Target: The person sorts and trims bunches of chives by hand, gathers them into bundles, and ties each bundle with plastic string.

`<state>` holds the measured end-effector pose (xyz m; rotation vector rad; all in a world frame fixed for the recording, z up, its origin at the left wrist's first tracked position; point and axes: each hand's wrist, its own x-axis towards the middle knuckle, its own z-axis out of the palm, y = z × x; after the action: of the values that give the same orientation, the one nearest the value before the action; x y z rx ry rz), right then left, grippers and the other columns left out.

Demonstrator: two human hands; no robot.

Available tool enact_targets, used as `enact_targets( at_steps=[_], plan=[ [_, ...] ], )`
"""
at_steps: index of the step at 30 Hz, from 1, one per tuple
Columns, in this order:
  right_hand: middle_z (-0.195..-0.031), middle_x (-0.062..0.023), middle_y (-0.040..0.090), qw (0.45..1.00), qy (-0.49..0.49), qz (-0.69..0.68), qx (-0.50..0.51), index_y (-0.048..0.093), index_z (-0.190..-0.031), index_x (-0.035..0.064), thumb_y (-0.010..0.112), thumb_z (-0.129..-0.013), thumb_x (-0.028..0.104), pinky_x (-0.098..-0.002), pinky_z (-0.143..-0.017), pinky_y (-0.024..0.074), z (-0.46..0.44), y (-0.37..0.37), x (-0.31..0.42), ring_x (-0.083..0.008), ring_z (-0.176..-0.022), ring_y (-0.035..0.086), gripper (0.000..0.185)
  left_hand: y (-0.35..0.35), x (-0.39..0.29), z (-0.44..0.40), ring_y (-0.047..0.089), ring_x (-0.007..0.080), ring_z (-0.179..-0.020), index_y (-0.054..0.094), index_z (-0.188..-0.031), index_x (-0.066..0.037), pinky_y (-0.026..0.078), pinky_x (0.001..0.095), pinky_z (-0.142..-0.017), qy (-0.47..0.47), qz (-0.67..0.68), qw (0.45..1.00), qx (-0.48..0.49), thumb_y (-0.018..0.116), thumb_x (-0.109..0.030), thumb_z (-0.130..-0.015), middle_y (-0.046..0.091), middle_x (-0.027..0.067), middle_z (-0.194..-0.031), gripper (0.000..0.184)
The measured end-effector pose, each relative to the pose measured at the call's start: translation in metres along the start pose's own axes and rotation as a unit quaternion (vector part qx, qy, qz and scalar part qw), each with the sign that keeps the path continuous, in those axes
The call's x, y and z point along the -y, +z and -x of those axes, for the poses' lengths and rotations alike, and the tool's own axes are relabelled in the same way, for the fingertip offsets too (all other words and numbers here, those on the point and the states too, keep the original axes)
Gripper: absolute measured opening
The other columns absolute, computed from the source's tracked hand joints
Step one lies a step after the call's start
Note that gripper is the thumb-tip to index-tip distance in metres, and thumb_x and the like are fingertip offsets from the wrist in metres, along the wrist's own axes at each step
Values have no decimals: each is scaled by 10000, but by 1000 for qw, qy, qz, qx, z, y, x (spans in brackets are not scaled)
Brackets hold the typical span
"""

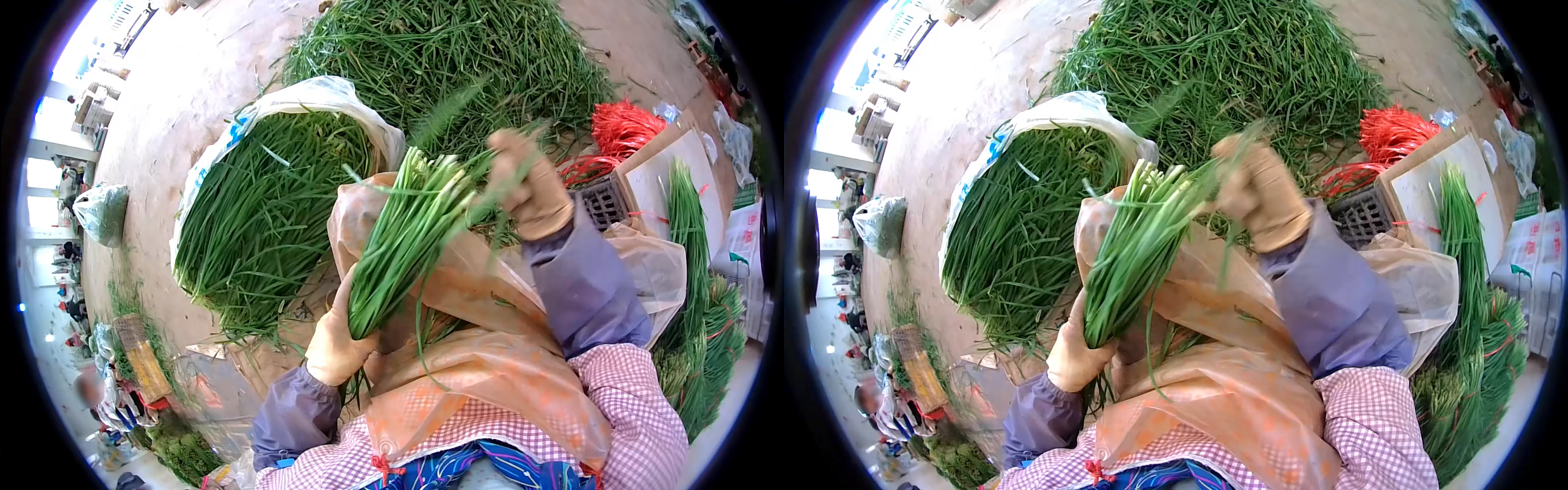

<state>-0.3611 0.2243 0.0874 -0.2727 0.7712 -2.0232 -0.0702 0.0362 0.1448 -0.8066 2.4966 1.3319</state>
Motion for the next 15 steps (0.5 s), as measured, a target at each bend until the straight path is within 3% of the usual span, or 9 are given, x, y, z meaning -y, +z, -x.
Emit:
enact_targets(
  at_steps=[1,3,5,6,9,11,12,13,15],
  plan=[
    [-637,25,550,995,-14,-101,17,621,-936,75,568,-993,260,-242,-413,303,0,-22,10,-75,-457,423,200,0,2,0,646,426,-1039,210,-1544,-184,532,438,-862,1,9,1000,1,651,-27,-737,655,270,-1110,933],
    [-633,21,565,973,-125,-196,-12,615,-972,74,594,-986,286,-246,-408,349,-1,-46,36,-80,-451,456,214,1,3,0,645,438,-1023,213,-1545,-188,536,446,-845,21,-9,1000,-5,652,-20,-744,659,276,-1088,929],
    [-647,12,591,935,-216,82,-269,621,-968,71,630,-961,327,-245,-430,404,2,-55,48,-88,-474,507,256,4,6,1,646,443,-1014,214,-1546,-190,537,448,-839,49,-14,999,-13,656,-17,-746,661,279,-1075,931],
    [-675,0,620,921,-176,233,-257,623,-989,36,574,-998,263,-234,-453,419,5,-40,46,-79,-528,567,233,2,-5,2,645,368,-1099,233,-1534,-124,524,393,-892,3,-16,1000,4,648,23,-744,649,246,-1170,905],
    [-810,-11,680,917,-114,340,-175,650,-1005,111,682,-928,226,-237,-607,496,17,19,9,-105,-691,637,142,6,-8,3,643,392,-1083,231,-1536,-137,528,410,-879,-16,-58,998,-2,650,17,-743,652,243,-1155,910],
    [-1091,-68,638,803,-94,582,-84,623,-1126,89,810,-794,258,-331,-842,515,23,49,-1,-173,-969,621,416,13,-3,3,651,460,-920,235,-1540,-199,542,492,-777,27,-89,995,-32,660,-6,-708,663,261,-1066,953],
    [-1098,-114,629,663,-81,739,-84,602,-1179,70,808,-762,368,-370,-880,501,18,60,-9,-266,-984,625,552,15,-3,4,652,458,-919,236,-1540,-201,543,490,-777,41,-102,993,-38,654,-2,-704,663,259,-1068,956],
    [-1007,-151,638,560,-94,820,-64,590,-1191,84,671,-825,496,-434,-839,505,11,62,-17,-335,-951,635,557,16,-3,5,654,456,-918,237,-1540,-202,544,488,-778,57,-115,991,-43,648,3,-699,664,256,-1070,958],
    [-979,-154,649,564,-55,823,-28,608,-1140,75,640,-858,420,-438,-821,506,-3,41,-31,-342,-940,640,447,16,-3,5,655,447,-933,263,-1533,-196,547,480,-787,50,-103,992,-44,626,15,-692,664,248,-1084,940]
  ],
)
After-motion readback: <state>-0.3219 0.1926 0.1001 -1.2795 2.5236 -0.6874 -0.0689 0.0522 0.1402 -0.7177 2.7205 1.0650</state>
